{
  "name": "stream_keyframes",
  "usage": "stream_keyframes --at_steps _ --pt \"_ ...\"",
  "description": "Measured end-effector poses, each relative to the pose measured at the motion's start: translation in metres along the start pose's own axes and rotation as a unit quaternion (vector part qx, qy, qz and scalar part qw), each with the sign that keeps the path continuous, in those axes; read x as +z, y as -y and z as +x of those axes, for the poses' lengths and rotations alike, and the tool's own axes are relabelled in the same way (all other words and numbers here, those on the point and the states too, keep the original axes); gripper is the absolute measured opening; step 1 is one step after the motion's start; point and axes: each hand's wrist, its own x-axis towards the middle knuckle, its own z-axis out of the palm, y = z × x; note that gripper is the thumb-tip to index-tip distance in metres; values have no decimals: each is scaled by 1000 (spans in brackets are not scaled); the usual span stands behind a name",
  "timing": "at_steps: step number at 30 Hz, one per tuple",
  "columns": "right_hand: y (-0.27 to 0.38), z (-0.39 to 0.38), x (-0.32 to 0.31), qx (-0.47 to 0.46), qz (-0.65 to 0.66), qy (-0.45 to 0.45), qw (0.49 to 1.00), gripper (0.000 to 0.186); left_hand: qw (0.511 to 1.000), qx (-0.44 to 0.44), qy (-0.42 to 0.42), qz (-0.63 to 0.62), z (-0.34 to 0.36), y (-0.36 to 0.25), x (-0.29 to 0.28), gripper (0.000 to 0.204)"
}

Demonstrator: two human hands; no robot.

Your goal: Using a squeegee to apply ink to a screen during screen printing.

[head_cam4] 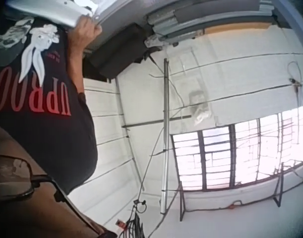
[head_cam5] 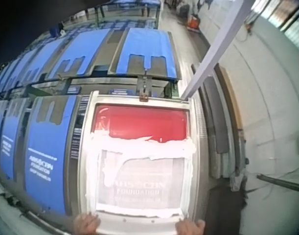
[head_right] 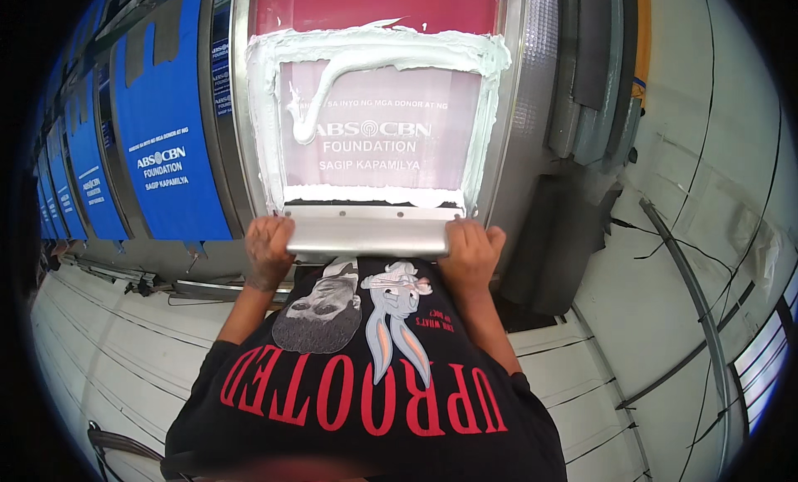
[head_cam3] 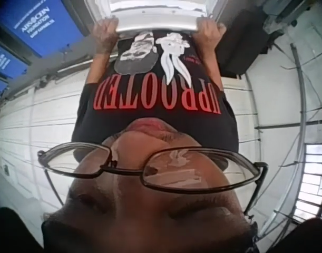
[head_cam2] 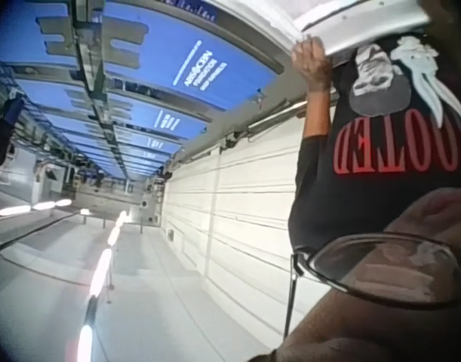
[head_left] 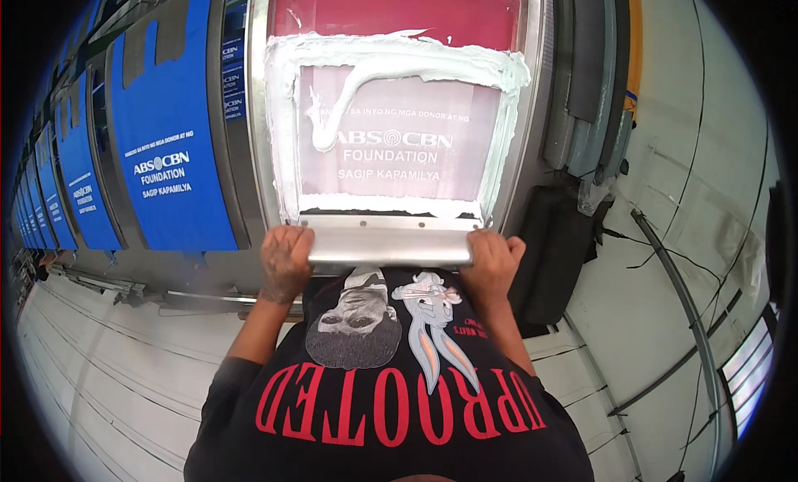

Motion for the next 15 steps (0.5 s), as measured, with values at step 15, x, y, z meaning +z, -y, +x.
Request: stream_keyframes --at_steps 15 --pt "-13 103 -23 -99 -75 -52 991 22 997 -20 61 46 92 58 -11 24"
